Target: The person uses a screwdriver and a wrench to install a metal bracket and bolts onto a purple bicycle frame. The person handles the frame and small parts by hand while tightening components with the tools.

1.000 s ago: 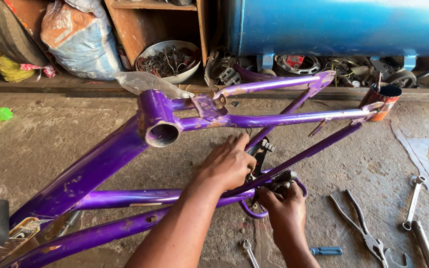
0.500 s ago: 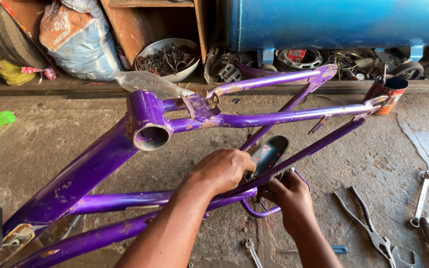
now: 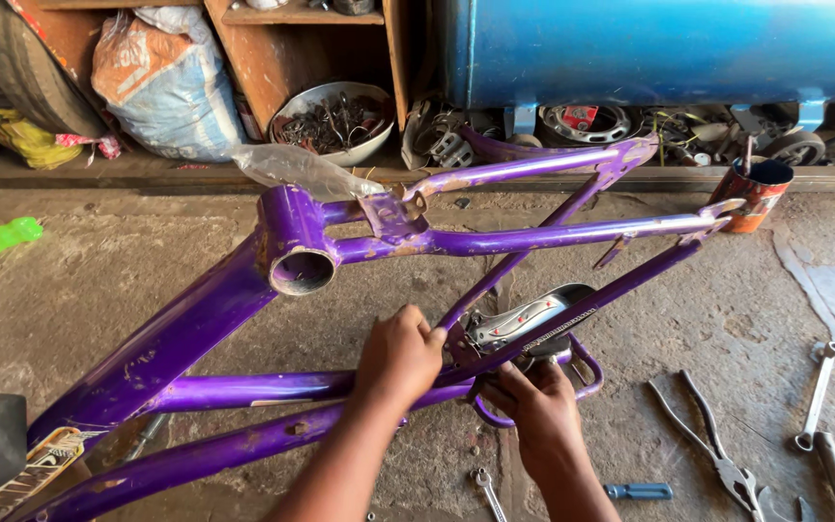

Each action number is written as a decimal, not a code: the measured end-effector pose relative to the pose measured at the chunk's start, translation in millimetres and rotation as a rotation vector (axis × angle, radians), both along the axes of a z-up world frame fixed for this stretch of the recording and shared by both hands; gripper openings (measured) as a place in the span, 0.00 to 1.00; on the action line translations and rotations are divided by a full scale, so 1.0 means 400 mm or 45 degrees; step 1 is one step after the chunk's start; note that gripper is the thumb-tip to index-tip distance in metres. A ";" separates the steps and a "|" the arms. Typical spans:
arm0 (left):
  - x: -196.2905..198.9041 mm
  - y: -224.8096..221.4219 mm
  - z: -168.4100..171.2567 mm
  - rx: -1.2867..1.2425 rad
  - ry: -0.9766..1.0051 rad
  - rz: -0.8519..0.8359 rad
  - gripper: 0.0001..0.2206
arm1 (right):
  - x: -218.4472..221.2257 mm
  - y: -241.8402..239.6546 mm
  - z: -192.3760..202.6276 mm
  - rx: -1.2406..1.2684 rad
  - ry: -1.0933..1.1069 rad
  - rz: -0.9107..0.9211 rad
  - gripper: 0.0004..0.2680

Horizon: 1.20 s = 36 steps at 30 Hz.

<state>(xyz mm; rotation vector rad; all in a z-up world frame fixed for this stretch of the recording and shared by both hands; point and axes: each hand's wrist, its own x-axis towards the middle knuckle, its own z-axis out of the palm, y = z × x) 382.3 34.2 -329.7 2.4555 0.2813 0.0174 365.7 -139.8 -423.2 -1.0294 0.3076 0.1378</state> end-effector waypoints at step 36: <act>-0.052 -0.115 -0.262 -2.324 -0.050 0.918 0.12 | -0.055 0.074 -0.650 -1.736 -0.311 0.569 0.11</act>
